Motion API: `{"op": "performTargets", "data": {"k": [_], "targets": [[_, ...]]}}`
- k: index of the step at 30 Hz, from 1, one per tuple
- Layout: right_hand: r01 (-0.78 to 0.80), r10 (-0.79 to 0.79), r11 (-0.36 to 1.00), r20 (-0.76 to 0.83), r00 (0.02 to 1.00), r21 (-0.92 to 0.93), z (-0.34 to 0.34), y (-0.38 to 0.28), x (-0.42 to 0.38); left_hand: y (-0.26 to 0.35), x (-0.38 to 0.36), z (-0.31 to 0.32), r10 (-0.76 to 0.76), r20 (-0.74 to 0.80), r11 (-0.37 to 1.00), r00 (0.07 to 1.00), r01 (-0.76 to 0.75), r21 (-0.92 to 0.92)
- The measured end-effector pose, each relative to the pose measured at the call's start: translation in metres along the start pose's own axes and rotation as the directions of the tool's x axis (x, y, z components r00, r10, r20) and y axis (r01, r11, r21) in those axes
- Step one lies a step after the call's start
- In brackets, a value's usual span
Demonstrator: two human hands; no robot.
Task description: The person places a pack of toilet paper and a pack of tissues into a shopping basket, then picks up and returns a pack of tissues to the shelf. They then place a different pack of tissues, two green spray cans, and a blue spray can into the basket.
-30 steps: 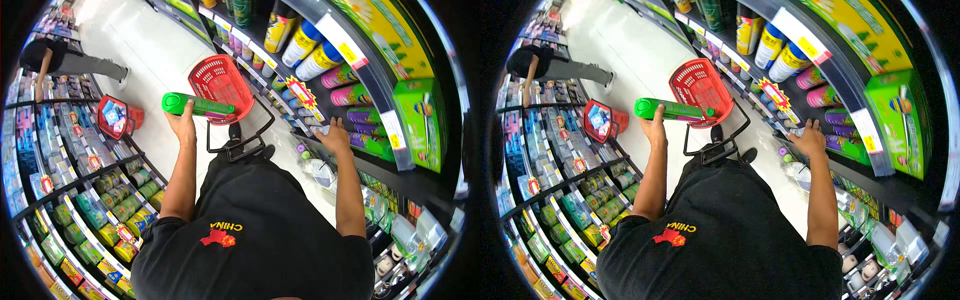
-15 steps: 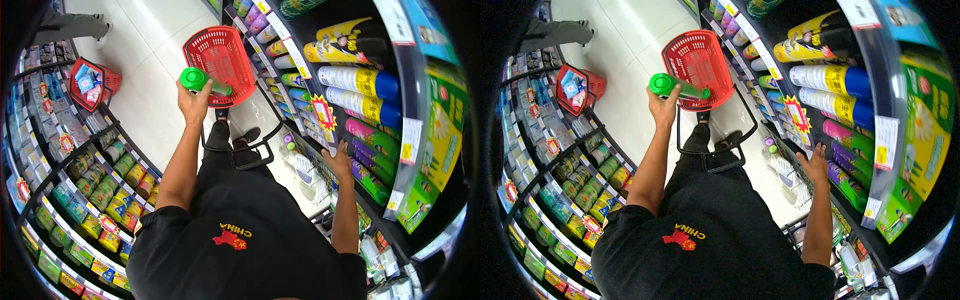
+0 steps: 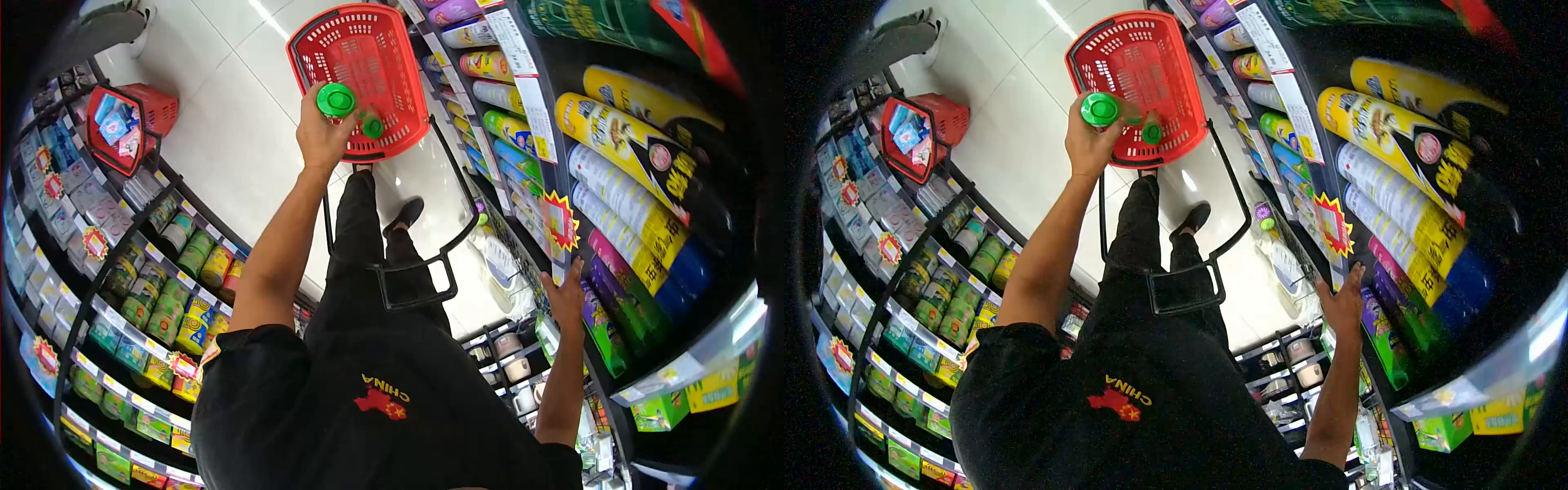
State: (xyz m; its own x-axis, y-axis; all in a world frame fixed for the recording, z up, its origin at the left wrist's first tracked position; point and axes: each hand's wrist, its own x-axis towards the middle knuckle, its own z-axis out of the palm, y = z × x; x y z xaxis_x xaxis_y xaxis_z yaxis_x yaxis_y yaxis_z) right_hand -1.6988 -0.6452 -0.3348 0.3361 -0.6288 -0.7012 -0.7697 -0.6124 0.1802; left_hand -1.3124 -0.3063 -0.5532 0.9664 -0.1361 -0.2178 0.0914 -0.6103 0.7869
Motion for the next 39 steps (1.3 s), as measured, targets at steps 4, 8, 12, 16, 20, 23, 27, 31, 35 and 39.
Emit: {"op": "performTargets", "data": {"k": [4,8,12,16,20,23,27,31,35,39], "targets": [[-0.038,0.037,0.999,0.030,0.999,0.020,-0.002,-0.006,0.003,-0.021,0.013,0.018,-0.011,0.136,1.000,0.991,0.009,0.014],[-0.113,0.109,0.992,0.072,0.991,0.058,-0.008,-0.021,0.004,-0.057,0.018,0.046,0.019,0.162,0.995,0.987,-0.034,0.089],[-0.136,0.133,0.990,0.064,0.989,0.034,-0.004,-0.021,0.007,-0.091,0.018,0.070,-0.008,0.193,0.993,0.981,-0.015,0.120],[-0.165,0.166,0.986,0.058,0.984,-0.020,-0.001,-0.019,0.010,-0.124,0.021,0.093,-0.046,0.236,0.990,0.971,0.012,0.141],[-0.146,0.145,0.989,0.038,0.989,0.007,0.000,-0.018,0.012,-0.152,0.028,0.106,-0.089,0.288,0.979,0.954,0.031,0.200],[-0.119,0.118,0.992,0.018,0.993,0.034,0.005,-0.006,0.014,-0.166,0.033,0.112,-0.136,0.335,0.964,0.932,0.046,0.262],[-0.176,0.170,0.979,0.064,0.983,0.105,-0.005,-0.025,0.018,-0.183,0.035,0.122,-0.122,0.407,0.946,0.905,-0.018,0.323],[-0.192,0.186,0.975,0.064,0.981,0.110,-0.006,-0.028,0.020,-0.202,0.038,0.137,-0.033,0.418,0.929,0.908,-0.127,0.349],[-0.285,0.275,0.955,0.117,0.954,0.080,-0.005,-0.017,0.019,-0.206,0.042,0.144,-0.016,0.502,0.878,0.865,-0.228,0.421],[-0.277,0.267,0.957,0.117,0.957,0.089,-0.003,-0.010,0.019,-0.216,0.040,0.155,-0.029,0.547,0.816,0.836,-0.297,0.496]]}}
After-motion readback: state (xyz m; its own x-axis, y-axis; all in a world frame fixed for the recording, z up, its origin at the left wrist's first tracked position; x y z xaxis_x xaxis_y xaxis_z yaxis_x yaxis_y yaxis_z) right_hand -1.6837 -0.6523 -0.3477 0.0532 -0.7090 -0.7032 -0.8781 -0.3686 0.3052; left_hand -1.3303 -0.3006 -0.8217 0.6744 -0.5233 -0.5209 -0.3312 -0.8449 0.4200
